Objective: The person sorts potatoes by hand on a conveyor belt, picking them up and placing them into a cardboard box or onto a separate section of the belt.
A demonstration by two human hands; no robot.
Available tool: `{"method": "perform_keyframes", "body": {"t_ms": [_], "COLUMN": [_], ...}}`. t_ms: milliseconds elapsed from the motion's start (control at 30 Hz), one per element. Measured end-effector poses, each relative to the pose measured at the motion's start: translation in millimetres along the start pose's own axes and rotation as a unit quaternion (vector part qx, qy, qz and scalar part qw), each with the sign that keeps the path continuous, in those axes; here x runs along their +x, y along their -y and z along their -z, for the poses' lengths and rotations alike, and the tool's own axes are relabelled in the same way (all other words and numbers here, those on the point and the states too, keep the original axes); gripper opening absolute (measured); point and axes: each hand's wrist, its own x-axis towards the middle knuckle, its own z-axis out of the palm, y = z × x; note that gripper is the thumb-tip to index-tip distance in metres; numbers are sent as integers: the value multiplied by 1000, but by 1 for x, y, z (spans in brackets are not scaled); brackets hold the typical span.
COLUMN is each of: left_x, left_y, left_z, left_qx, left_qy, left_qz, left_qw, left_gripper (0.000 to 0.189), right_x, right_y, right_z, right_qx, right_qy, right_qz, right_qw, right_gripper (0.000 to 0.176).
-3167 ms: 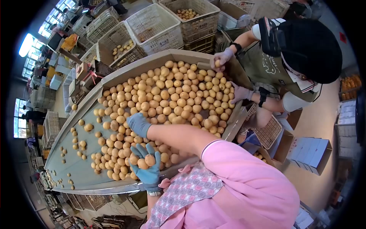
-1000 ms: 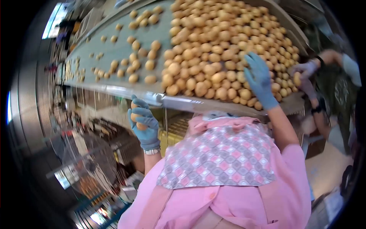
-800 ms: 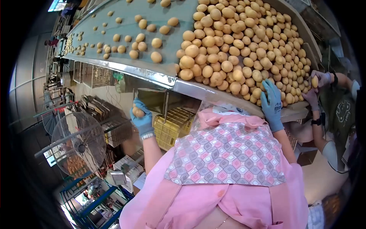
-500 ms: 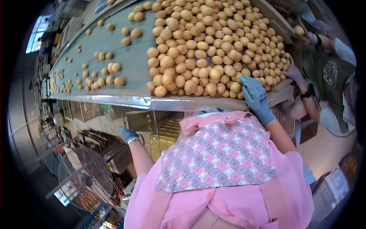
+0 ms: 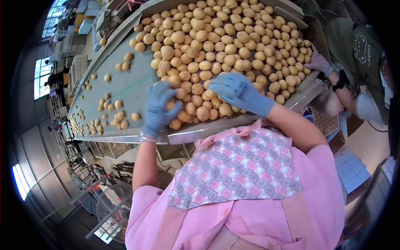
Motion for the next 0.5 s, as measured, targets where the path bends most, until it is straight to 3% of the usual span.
{"method": "perform_keyframes", "body": {"t_ms": [67,133,167,200,267,333,400,500], "left_x": [-6,-16,-9,-10,0,26,63,94], "left_y": [58,125,129,130,129,108,38,-36], "left_z": [6,21,24,30,33,29,10,-37], "left_qx": [-51,-62,106,272,373,243,159,19], "left_qy": [-89,-113,-101,-85,-124,-241,-227,-187], "left_qz": [82,218,297,367,355,213,86,27], "left_qw": [991,968,944,885,848,915,957,982], "left_gripper": [51,55,57,59,61,61,59,66], "right_x": [30,49,59,68,83,94,99,82], "right_y": [-10,-11,-9,0,13,16,-2,-31], "right_z": [-23,-62,-80,-99,-115,-110,-100,-89], "right_qx": [-31,-193,-201,-204,-207,-218,-131,9], "right_qy": [-5,194,203,215,246,286,251,162], "right_qz": [5,-52,-95,-137,-205,-245,-249,-231], "right_qw": [1000,960,954,945,925,900,926,959], "right_gripper": [22,21,20,21,19,14,17,25]}}
